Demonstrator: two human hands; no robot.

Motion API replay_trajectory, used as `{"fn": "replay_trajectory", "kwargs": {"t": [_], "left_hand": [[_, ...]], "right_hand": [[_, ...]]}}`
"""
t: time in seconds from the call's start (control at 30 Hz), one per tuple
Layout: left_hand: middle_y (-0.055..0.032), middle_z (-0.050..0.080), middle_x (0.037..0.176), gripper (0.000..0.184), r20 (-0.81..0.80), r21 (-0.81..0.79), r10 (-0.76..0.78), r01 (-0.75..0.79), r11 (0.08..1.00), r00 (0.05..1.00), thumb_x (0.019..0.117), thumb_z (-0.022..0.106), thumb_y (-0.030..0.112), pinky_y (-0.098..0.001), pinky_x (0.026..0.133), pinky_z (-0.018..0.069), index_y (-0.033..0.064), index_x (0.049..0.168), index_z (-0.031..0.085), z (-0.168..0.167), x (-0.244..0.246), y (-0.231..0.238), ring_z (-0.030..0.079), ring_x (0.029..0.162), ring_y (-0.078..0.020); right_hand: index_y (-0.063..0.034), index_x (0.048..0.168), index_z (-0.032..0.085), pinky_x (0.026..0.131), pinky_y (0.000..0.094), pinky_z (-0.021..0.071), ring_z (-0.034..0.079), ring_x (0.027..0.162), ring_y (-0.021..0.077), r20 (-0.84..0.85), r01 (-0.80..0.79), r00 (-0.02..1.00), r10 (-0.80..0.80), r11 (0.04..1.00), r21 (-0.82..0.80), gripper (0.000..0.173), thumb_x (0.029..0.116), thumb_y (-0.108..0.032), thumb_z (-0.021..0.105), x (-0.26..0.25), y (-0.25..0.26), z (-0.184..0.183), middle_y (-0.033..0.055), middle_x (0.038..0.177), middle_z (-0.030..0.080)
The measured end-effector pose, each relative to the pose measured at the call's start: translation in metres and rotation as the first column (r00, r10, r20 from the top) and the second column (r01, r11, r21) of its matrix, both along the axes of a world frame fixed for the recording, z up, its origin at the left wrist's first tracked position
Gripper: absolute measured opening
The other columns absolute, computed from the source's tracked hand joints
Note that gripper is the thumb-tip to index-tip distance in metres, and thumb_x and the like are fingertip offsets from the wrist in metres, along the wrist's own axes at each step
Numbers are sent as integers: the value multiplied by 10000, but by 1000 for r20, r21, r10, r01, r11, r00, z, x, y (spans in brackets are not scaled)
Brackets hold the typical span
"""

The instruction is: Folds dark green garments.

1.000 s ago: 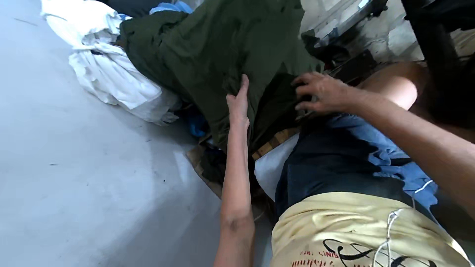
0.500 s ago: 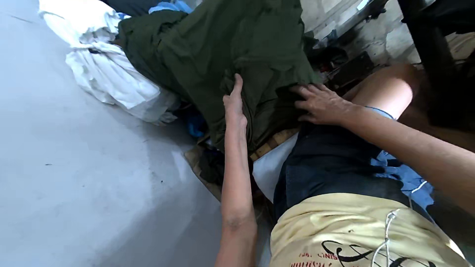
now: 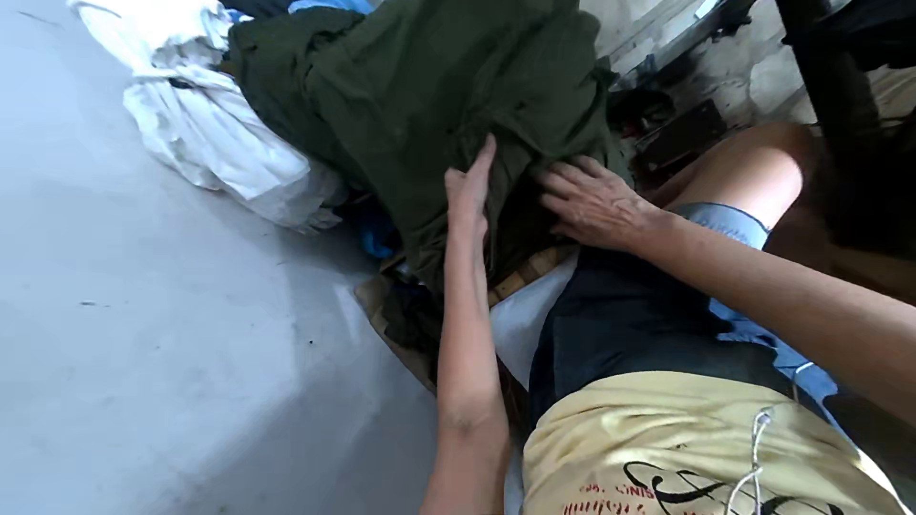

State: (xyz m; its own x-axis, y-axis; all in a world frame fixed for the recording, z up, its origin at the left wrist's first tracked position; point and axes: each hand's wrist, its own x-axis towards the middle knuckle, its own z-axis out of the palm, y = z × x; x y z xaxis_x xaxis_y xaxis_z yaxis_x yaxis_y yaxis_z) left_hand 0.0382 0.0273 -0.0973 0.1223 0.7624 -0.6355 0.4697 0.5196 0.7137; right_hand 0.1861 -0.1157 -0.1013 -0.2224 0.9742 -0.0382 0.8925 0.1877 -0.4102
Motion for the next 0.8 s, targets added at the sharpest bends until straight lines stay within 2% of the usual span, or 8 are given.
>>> {"fn": "replay_trajectory", "kwargs": {"t": [0.07,0.2,0.33,0.43,0.53,0.6,0.7,0.8], "left_hand": [[-198,547,1424,809,-15,-70,45,-46,996,999,928,691,552,-460,1076,473,25,1486,437,5,-3,9,545,1312,-256],[-195,622,1320,661,35,159,-276,267,950,961,955,715,387,-402,1067,492,-30,1414,486,-2,-8,-11,609,1232,-212],[-308,576,1322,968,-387,177,-582,677,714,715,777,844,542,-551,1075,442,-130,1372,480,17,2,-40,564,1267,-416],[-250,678,1209,665,-431,189,-378,491,850,820,883,784,414,-559,1005,493,-59,1306,588,8,15,-39,647,1177,-388],[-183,685,1152,558,-97,99,-193,202,974,976,908,757,361,-467,955,542,-15,1283,586,-12,5,-11,667,1092,-252],[-162,635,1305,653,38,-19,-125,126,992,991,931,743,411,-415,1032,513,12,1401,524,-5,0,6,620,1203,-203],[-152,609,1352,651,52,-24,-112,113,993,992,944,728,411,-388,1056,486,25,1420,510,0,3,8,592,1241,-183],[-148,643,1291,597,139,132,-289,271,953,947,944,736,324,-341,1048,501,-11,1387,518,-8,-10,-7,621,1196,-143]], "right_hand": [[-31,1116,721,1111,723,325,371,1446,511,-1,41,999,-42,965,-257,355,857,-254,819,21,-14,-7,277,1537,442],[-15,1101,727,1062,613,434,522,1309,437,-204,52,967,-154,899,-435,228,955,-190,728,46,14,31,244,1414,538],[54,1117,672,906,612,510,626,1091,437,-254,173,922,-291,899,-401,192,975,-72,648,40,54,48,259,1256,576],[39,1187,632,910,597,521,622,1133,457,-70,297,948,-309,943,-149,215,998,-48,577,8,55,37,263,1301,576],[-37,1235,639,998,546,490,607,1214,416,-22,54,998,-51,977,205,244,1033,-80,511,-18,22,12,227,1302,631],[-66,1176,685,1019,587,471,551,1300,429,-28,-128,991,131,987,93,231,960,-131,635,-19,-1,-7,215,1377,597],[-36,1053,740,1107,692,361,390,1445,478,-16,-64,998,62,975,-214,310,876,-283,799,0,-12,-13,240,1524,475],[-32,1021,752,1007,678,431,533,1285,485,-125,-13,992,-23,960,-281,256,909,-261,771,19,3,13,259,1349,593]]}}
